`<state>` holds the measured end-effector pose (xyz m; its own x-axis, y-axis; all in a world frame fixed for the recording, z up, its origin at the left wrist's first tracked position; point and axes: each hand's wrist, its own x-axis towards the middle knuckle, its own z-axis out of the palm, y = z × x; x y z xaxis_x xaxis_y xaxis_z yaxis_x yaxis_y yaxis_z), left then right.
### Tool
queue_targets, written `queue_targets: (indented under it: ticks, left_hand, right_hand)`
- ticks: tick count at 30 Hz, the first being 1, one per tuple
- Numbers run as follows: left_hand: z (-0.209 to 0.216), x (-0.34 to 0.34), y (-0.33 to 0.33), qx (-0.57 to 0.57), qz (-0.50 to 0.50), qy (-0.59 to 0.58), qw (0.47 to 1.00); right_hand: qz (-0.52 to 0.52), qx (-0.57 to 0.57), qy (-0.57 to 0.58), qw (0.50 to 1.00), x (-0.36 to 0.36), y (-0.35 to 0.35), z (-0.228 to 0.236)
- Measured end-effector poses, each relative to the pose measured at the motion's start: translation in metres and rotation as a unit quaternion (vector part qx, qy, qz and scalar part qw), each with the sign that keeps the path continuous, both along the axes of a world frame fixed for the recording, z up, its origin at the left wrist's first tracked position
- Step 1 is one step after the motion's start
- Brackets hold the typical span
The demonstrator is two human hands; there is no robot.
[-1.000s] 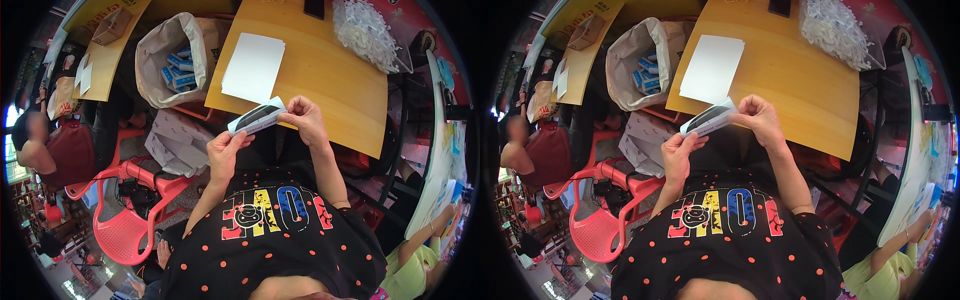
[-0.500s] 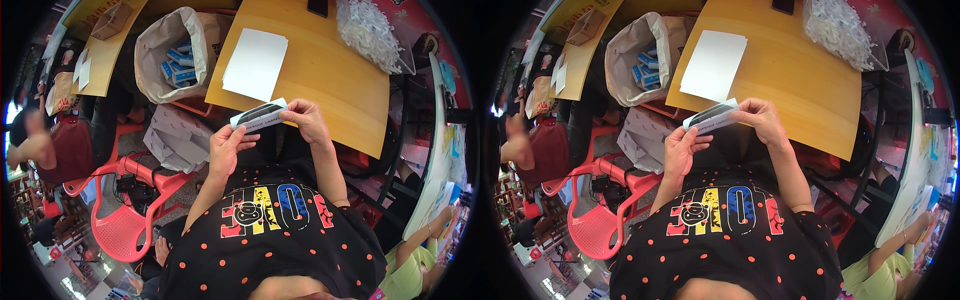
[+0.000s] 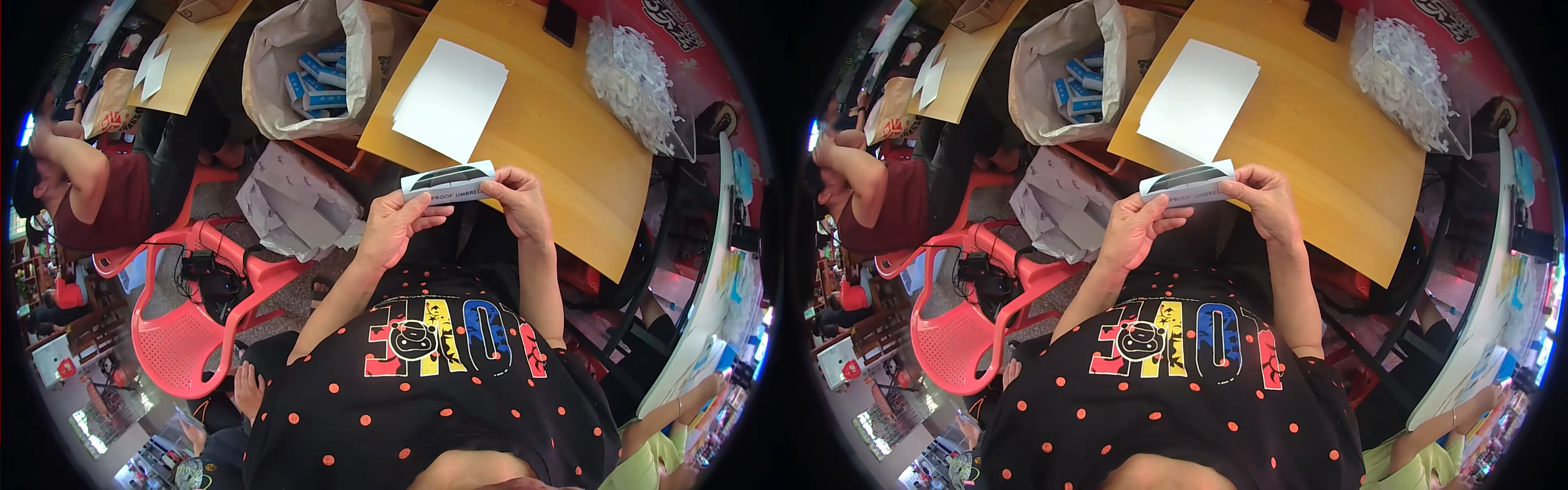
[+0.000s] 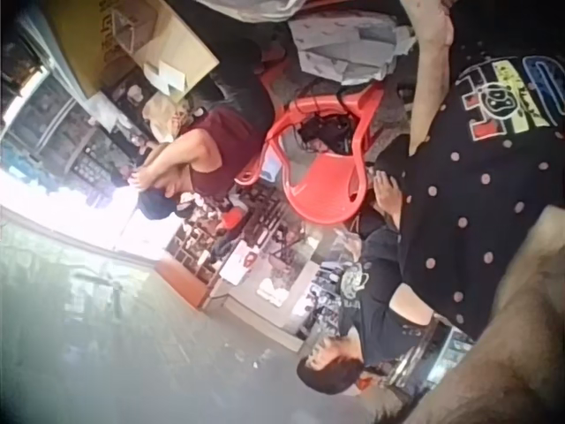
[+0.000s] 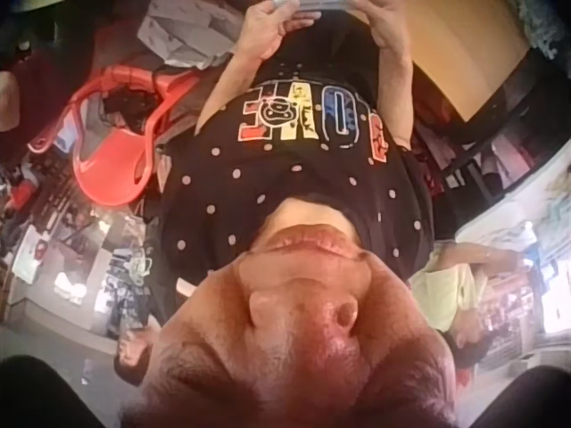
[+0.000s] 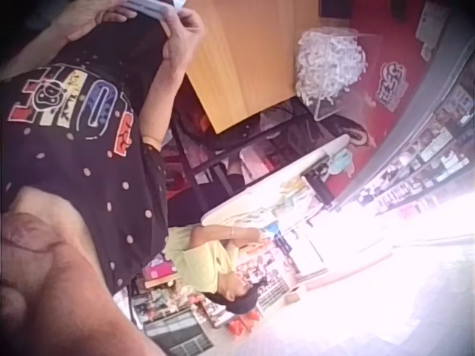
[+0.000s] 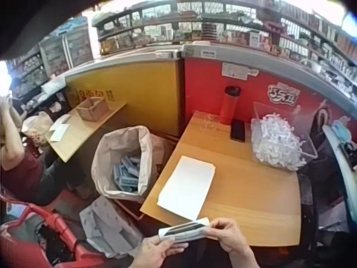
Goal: Folding paper boxes or inserts and placing them in a stack.
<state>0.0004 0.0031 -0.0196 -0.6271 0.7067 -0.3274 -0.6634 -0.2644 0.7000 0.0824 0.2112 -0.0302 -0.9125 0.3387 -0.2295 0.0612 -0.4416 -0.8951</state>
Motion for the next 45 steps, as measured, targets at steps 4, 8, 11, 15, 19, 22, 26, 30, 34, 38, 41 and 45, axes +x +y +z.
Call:
queue_targets:
  ticks: [4, 8, 11, 15, 19, 22, 26, 30, 34, 38, 41, 45]
  left_hand:
    - [0.001, 0.000, 0.000, -0.010, 0.006, -0.002, 1.000]
    - [0.000, 0.000, 0.000, -0.006, 0.012, -0.006, 1.000]
    - [-0.002, 0.001, 0.000, -0.006, 0.015, -0.006, 1.000]
    - [-0.005, 0.002, 0.001, -0.005, 0.011, -0.001, 1.000]
    - [-0.006, 0.002, 0.003, 0.002, 0.010, -0.014, 1.000]
    - [-0.005, 0.001, 0.005, 0.012, 0.009, -0.074, 0.997]
    - [-0.006, -0.001, 0.008, 0.005, 0.006, -0.065, 0.998]
    - [-0.012, 0.002, 0.011, -0.014, 0.001, 0.015, 1.000]
    - [-0.012, 0.001, 0.013, -0.031, 0.016, 0.051, 0.998]
    - [-0.014, 0.001, 0.012, -0.050, 0.045, 0.087, 0.994]
    - [-0.012, 0.000, 0.010, -0.070, 0.057, 0.132, 0.987]
    - [-0.002, 0.000, 0.010, -0.119, 0.052, 0.245, 0.961]
  right_hand:
    - [-0.001, -0.002, 0.003, 1.000, -0.002, -0.001, -0.002]
    - [0.003, -0.003, 0.004, 1.000, -0.002, -0.001, -0.003]
    - [0.003, -0.003, -0.005, 1.000, -0.002, -0.002, -0.005]
    - [-0.003, -0.016, -0.030, 0.999, -0.003, -0.004, -0.004]
    - [0.003, -0.015, -0.033, 0.999, 0.000, -0.002, -0.009]
    - [0.006, -0.020, -0.037, 0.999, 0.001, 0.000, -0.009]
    - [0.019, -0.025, -0.026, 0.999, 0.003, 0.002, -0.009]
    - [0.009, -0.030, -0.032, 0.999, 0.003, 0.000, -0.007]
    - [0.003, -0.008, -0.043, 0.999, 0.001, -0.002, -0.010]
    - [-0.030, 0.269, -0.074, 0.960, -0.002, -0.012, 0.015]
    - [-0.065, 0.498, -0.014, 0.865, -0.001, -0.017, 0.031]
    - [-0.034, 0.626, 0.089, 0.774, 0.000, -0.009, 0.032]
